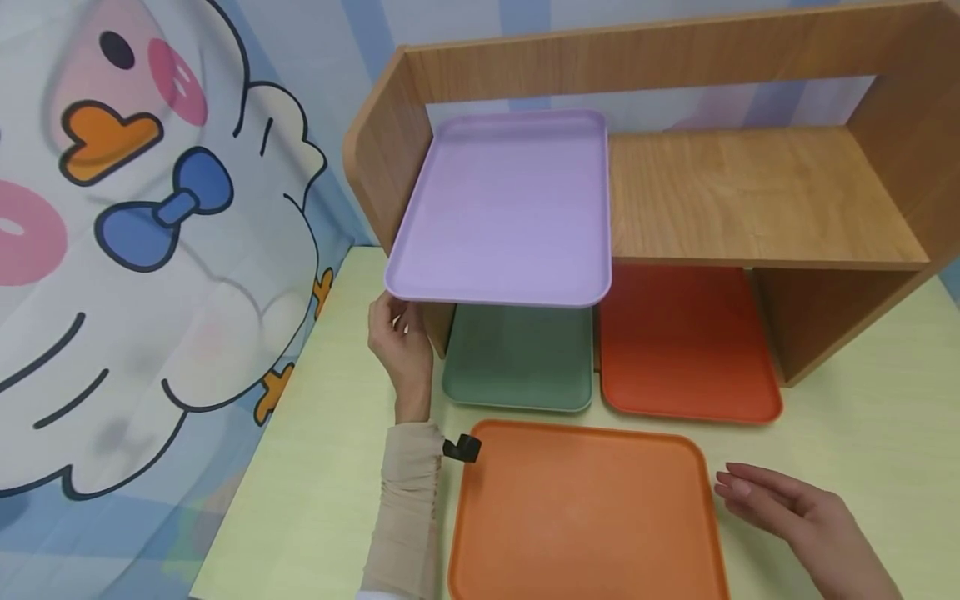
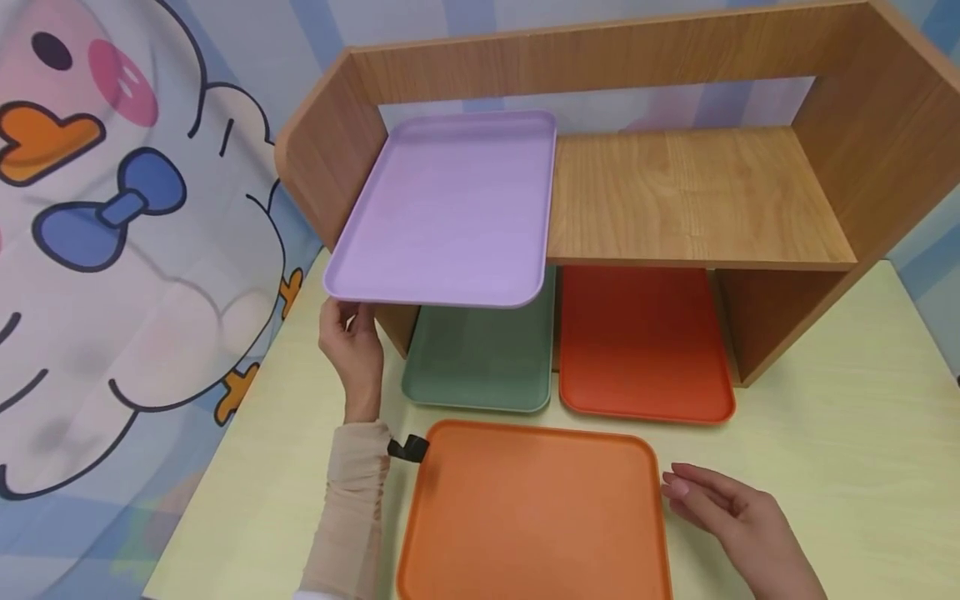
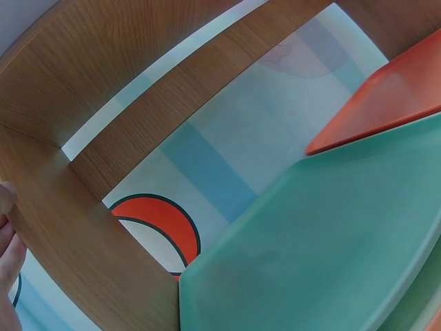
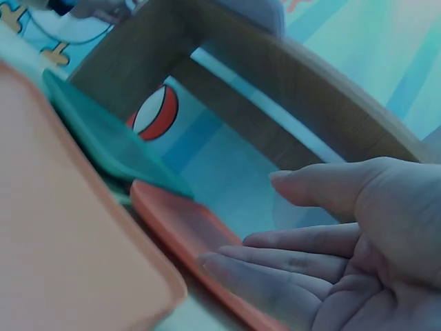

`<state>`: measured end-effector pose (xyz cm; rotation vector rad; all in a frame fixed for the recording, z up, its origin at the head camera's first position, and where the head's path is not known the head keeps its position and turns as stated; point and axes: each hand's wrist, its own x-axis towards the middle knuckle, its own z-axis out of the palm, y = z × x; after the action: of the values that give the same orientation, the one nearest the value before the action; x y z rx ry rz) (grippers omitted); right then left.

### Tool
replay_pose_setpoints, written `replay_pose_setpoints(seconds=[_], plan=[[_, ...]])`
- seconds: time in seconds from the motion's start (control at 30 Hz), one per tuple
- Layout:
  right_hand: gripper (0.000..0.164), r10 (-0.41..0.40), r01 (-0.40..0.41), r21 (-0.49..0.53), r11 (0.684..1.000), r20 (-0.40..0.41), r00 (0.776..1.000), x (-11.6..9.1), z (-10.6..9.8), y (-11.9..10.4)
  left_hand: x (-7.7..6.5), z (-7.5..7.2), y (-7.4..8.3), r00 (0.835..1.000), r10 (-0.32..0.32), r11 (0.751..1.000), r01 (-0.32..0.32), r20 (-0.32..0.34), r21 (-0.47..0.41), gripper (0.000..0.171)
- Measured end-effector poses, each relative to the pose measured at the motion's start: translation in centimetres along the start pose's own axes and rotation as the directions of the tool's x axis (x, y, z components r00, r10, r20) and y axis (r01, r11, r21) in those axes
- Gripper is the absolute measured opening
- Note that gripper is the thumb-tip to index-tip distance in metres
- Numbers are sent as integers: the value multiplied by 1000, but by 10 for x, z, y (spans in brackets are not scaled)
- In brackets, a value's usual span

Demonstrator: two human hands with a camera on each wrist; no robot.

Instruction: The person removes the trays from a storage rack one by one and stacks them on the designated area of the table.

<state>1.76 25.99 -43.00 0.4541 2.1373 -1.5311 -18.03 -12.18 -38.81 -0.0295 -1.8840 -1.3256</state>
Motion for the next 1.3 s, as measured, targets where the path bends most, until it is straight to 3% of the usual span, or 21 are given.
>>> replay_pose_setpoints(seconds=[0.17,0.27,0.4,0.5,0.7,0.8,0.97,1.1,1.17,1.3], plan=[[59,-161,160,86,983,5,987,-3,1,-8,0,0,0,1000,3,1000,-3,1,5,20],[54,-267,259,170,951,21,964,-2,0,-12,0,0,0,1000,0,1000,0,-2,7,20],[48,-412,379,351,856,20,911,1,0,-18,0,1,0,1000,-1,1000,1,-3,10,20],[45,-475,422,447,789,9,880,2,1,-24,0,0,1,1000,2,1000,-1,-2,10,20],[42,-559,485,516,707,-14,829,4,6,-39,0,0,-1,1000,7,1000,-7,-1,3,20],[42,-608,519,541,662,-18,794,5,9,-46,0,0,-2,1000,8,1000,-8,-4,-8,20],[43,-640,549,532,644,-19,768,6,14,-59,0,0,-3,1000,6,1000,-6,0,-7,21],[41,-680,579,552,599,-30,732,10,19,-70,0,0,-2,1000,5,1000,-5,2,-5,21],[40,-709,597,571,563,-37,704,12,21,-76,0,-1,-2,1000,10,1000,-10,0,-6,21],[40,-695,596,587,548,-77,715,15,26,-88,0,0,-3,1000,15,1000,-15,1,-5,21]])
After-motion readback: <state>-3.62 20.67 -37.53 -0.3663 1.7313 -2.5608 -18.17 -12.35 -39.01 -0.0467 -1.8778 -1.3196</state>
